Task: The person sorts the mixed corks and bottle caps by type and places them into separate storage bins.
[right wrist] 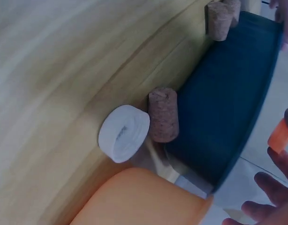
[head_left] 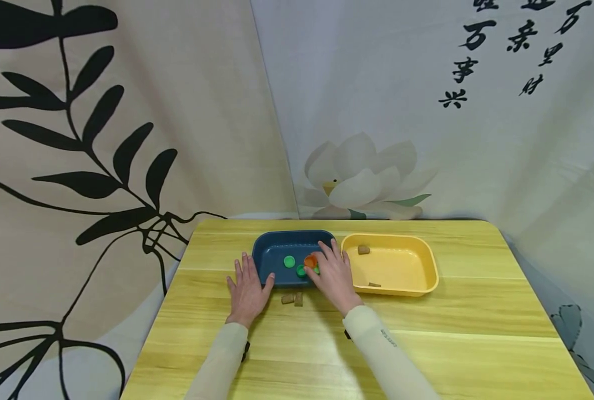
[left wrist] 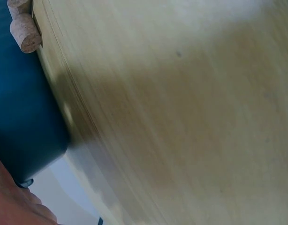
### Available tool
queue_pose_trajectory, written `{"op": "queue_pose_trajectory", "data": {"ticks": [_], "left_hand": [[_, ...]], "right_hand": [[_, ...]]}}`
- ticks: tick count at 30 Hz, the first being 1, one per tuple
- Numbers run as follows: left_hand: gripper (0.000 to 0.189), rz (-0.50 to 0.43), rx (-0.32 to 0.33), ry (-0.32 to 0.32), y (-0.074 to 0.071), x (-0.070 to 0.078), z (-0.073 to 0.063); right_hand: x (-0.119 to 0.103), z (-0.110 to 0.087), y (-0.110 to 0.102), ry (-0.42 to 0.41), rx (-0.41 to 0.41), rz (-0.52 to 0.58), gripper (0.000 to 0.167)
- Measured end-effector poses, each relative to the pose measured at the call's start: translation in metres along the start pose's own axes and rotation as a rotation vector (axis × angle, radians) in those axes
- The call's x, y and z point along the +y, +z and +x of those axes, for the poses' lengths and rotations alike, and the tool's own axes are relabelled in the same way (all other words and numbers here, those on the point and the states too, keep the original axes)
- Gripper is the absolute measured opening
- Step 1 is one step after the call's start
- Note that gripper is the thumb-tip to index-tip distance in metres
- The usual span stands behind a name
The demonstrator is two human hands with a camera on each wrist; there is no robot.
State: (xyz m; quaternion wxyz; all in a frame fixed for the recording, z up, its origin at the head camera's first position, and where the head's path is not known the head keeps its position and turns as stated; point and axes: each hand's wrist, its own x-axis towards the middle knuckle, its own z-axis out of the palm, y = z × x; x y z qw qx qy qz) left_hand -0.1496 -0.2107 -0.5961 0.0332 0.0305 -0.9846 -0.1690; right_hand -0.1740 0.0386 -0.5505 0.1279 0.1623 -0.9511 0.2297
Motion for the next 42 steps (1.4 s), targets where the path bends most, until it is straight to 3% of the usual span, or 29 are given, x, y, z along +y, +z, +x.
{"op": "queue_pose_trajectory", "data": {"ticks": [5, 11, 14, 21, 28, 42], "left_hand": [[0.093, 0.003, -0.005, -0.004, 0.000, 0.001, -0.001], [0.094, -0.003, -0.013, -0.006, 0.000, 0.000, 0.000], [0.093, -0.004, -0.009, -0.005, -0.001, 0.000, 0.000], [0.094, -0.001, -0.003, 0.002, 0.000, -0.002, 0.000], [0.095, 0.004, -0.045, -0.011, -0.003, -0.001, 0.001], [0.100, -0.003, -0.070, -0.009, -0.008, 0.001, 0.000]], "right_hand": [[-0.001, 0.010, 0.008, 0.048, -0.058, -0.027, 0.045], [-0.002, 0.012, 0.014, 0.066, -0.113, -0.020, 0.078], [-0.002, 0.007, 0.014, 0.060, -0.117, -0.024, 0.087], [0.002, -0.009, 0.000, 0.034, -0.081, 0.005, 0.083], [0.012, -0.032, -0.014, 0.017, -0.065, 0.015, 0.077], [0.036, -0.067, -0.016, -0.060, -0.058, -0.114, 0.075]]}}
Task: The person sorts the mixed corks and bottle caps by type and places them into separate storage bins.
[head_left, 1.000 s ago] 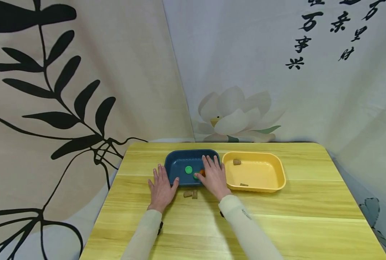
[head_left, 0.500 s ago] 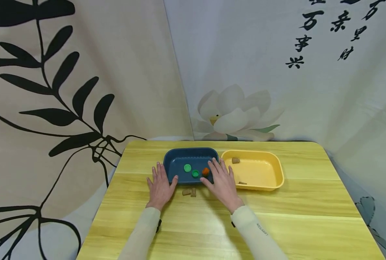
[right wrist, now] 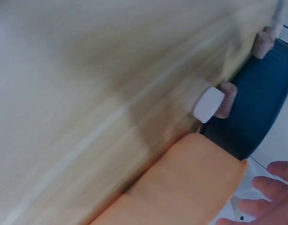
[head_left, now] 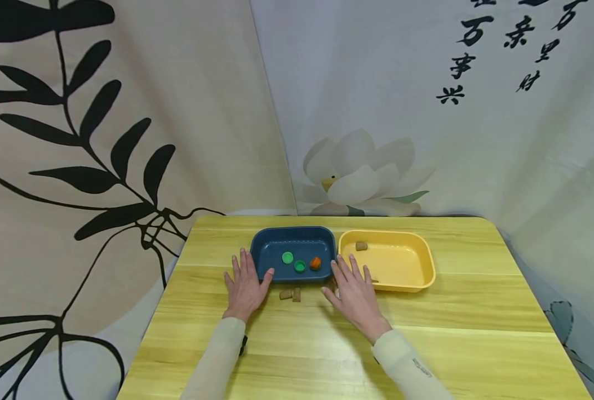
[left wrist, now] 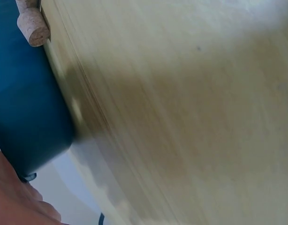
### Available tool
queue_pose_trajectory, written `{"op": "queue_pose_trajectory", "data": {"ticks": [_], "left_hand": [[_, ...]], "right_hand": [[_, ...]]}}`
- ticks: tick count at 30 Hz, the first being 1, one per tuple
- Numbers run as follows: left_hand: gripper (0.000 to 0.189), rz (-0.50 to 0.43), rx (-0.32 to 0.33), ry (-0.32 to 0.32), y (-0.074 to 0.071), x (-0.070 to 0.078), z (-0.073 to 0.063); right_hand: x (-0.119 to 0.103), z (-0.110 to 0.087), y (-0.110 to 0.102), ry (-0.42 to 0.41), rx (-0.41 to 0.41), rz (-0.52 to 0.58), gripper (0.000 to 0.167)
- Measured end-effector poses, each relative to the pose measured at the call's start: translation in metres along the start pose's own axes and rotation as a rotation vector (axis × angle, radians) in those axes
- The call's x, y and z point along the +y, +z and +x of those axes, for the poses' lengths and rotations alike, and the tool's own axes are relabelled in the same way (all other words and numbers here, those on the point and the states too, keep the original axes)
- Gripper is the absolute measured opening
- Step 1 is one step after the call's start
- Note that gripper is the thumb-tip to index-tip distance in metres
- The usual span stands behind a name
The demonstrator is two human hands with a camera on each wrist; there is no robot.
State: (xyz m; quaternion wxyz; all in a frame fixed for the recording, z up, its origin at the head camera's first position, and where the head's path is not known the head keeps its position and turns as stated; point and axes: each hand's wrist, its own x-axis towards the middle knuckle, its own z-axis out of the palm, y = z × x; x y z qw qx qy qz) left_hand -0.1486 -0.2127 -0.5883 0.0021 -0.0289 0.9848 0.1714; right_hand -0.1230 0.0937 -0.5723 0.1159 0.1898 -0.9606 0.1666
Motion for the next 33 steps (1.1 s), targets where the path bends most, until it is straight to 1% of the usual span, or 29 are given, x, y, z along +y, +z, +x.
{"op": "queue_pose_trajectory", "data": {"ticks": [6, 10, 13, 17, 20, 24, 30, 33], "left_hand": [[0.098, -0.014, 0.028, 0.022, 0.002, 0.001, -0.003], [0.097, -0.029, 0.076, 0.054, 0.000, 0.002, -0.007], [0.094, -0.049, 0.121, 0.082, -0.002, 0.002, -0.012], [0.090, -0.063, 0.163, 0.118, -0.005, 0.001, -0.020], [0.088, -0.073, 0.198, 0.141, -0.007, 0.001, -0.026], [0.084, -0.115, 0.258, 0.166, -0.007, 0.003, -0.035], [0.076, -0.170, 0.352, 0.214, -0.004, 0.005, -0.046], [0.069, -0.185, 0.399, 0.253, -0.002, 0.007, -0.051]], "right_hand": [[0.012, -0.014, 0.002, 0.030, -0.024, 0.008, 0.074], [0.026, -0.028, -0.004, 0.061, -0.034, 0.011, 0.074], [0.040, -0.039, -0.013, 0.083, -0.013, 0.016, 0.075], [0.066, -0.051, -0.026, 0.133, 0.019, 0.010, 0.078], [0.087, -0.059, -0.034, 0.181, 0.027, -0.001, 0.080], [0.110, -0.068, -0.043, 0.231, 0.028, -0.008, 0.082], [0.135, -0.077, -0.048, 0.285, 0.041, -0.012, 0.085], [0.143, -0.080, -0.049, 0.322, 0.031, 0.000, 0.088]]}}
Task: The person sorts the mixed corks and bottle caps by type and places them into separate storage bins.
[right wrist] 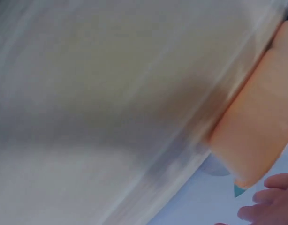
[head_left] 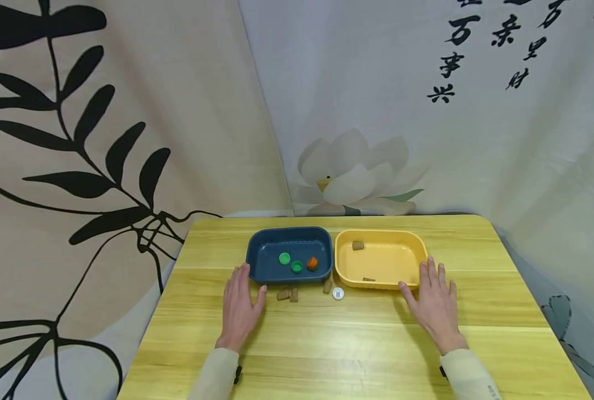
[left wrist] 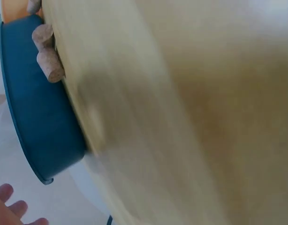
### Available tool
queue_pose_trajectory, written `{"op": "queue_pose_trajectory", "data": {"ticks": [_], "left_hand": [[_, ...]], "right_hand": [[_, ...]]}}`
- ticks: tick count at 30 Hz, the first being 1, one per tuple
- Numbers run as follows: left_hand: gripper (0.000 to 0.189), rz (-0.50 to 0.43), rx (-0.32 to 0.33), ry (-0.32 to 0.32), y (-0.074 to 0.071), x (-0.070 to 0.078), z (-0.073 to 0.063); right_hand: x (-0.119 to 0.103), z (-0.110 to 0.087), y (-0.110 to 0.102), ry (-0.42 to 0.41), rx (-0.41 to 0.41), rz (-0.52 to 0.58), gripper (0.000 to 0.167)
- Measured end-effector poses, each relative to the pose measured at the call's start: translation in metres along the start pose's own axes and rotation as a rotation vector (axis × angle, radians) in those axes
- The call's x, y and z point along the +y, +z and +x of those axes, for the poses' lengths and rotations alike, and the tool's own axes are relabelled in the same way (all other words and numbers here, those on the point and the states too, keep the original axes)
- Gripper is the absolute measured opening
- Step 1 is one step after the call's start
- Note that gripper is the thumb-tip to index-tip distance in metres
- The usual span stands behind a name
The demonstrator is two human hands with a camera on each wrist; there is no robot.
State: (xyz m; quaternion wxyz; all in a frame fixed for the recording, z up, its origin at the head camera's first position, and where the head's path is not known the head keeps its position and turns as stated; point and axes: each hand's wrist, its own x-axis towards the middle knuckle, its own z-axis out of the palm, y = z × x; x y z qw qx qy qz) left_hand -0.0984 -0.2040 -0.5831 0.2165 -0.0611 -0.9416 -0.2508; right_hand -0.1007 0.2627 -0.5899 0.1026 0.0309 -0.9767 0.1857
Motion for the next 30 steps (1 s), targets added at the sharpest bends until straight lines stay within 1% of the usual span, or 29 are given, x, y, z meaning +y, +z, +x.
{"op": "queue_pose_trajectory", "data": {"ticks": [5, 7, 10, 14, 19, 22, 26, 28, 30], "left_hand": [[0.058, 0.011, 0.050, 0.097, 0.001, 0.002, -0.008], [0.054, 0.017, 0.052, 0.133, 0.001, 0.004, -0.011], [0.049, 0.036, 0.025, 0.162, 0.002, 0.005, -0.015], [0.051, 0.085, -0.074, 0.171, 0.005, 0.005, -0.018], [0.062, 0.124, -0.216, 0.177, 0.009, 0.007, -0.018], [0.068, 0.135, -0.308, 0.165, 0.011, 0.010, -0.016], [0.073, 0.146, -0.428, 0.127, 0.013, 0.015, -0.015], [0.074, 0.150, -0.467, 0.113, 0.014, 0.017, -0.014], [0.075, 0.153, -0.487, 0.111, 0.016, 0.019, -0.013]], "right_hand": [[0.006, 0.001, 0.000, 0.047, -0.039, 0.019, 0.092], [0.007, 0.001, 0.001, 0.055, -0.049, 0.031, 0.093], [0.007, 0.002, 0.001, 0.061, -0.058, 0.045, 0.093], [0.007, 0.001, 0.002, 0.064, -0.065, 0.055, 0.093], [0.007, 0.000, 0.002, 0.066, -0.068, 0.065, 0.093], [0.007, 0.000, 0.003, 0.067, -0.070, 0.078, 0.093], [0.007, 0.000, 0.004, 0.073, -0.072, 0.090, 0.093], [0.007, 0.000, 0.004, 0.076, -0.073, 0.092, 0.093], [0.007, 0.000, 0.004, 0.078, -0.074, 0.089, 0.093]]}}
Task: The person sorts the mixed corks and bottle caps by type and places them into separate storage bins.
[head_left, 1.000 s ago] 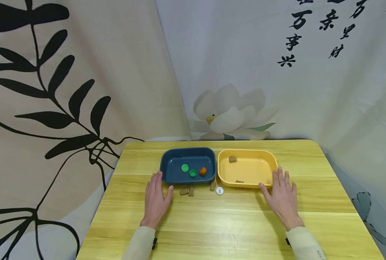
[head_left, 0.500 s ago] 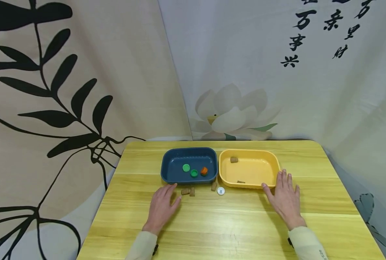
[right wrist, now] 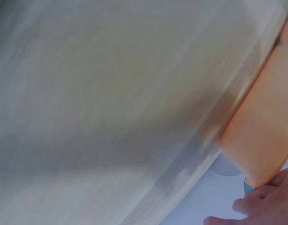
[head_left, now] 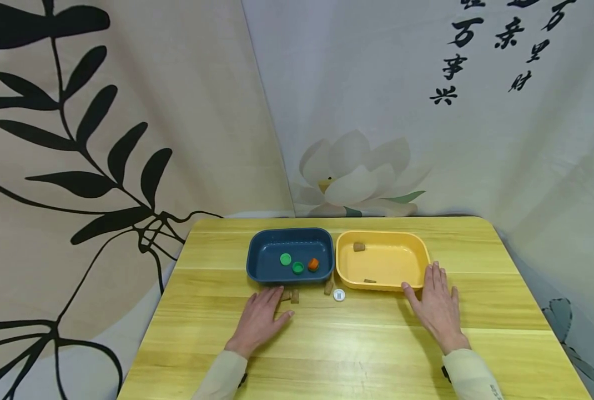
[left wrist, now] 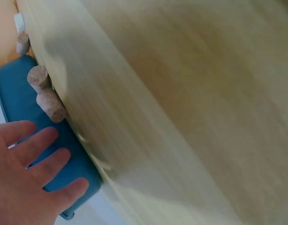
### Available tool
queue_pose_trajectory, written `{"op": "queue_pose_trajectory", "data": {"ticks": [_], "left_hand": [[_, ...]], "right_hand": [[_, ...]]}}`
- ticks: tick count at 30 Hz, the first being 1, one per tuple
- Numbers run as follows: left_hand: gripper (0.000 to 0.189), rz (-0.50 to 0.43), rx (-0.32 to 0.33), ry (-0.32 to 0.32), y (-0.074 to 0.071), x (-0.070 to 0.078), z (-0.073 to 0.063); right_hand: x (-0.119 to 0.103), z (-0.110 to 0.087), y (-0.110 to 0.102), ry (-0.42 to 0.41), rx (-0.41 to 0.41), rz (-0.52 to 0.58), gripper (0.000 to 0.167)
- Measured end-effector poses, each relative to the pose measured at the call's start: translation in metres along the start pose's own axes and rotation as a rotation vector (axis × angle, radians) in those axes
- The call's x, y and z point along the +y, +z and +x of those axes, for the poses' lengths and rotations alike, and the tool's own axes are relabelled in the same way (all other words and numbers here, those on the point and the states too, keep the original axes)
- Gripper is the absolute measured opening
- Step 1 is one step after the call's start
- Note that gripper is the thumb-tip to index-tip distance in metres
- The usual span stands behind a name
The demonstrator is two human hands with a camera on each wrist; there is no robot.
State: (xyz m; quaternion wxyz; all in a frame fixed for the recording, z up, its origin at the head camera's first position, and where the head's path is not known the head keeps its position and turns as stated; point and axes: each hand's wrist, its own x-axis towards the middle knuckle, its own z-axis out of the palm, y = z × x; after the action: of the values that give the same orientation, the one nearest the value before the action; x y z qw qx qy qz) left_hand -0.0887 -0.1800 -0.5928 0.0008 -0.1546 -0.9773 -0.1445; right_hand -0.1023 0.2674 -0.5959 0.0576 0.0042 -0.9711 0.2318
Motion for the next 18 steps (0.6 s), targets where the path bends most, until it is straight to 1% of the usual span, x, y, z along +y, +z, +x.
{"op": "queue_pose_trajectory", "data": {"ticks": [4, 7, 11, 15, 18], "left_hand": [[0.072, 0.020, -0.015, 0.020, 0.0013, 0.0021, 0.0040], [0.067, 0.026, -0.009, 0.041, 0.0012, 0.0037, 0.0062], [0.059, 0.031, 0.032, 0.077, 0.0016, 0.0048, 0.0075], [0.056, 0.035, 0.077, 0.108, 0.0026, 0.0035, 0.0069], [0.057, 0.032, 0.084, 0.121, 0.0027, 0.0021, 0.0058]], "right_hand": [[-0.0001, -0.0003, -0.0007, 0.005, -0.011, -0.005, 0.094], [-0.0006, -0.0004, -0.0007, 0.006, -0.018, -0.005, 0.095], [-0.0008, -0.0005, -0.0002, 0.004, -0.017, 0.000, 0.095], [-0.0012, -0.0005, -0.0007, 0.003, -0.014, 0.005, 0.094], [-0.0014, -0.0005, -0.0016, 0.005, -0.013, 0.005, 0.094]]}}
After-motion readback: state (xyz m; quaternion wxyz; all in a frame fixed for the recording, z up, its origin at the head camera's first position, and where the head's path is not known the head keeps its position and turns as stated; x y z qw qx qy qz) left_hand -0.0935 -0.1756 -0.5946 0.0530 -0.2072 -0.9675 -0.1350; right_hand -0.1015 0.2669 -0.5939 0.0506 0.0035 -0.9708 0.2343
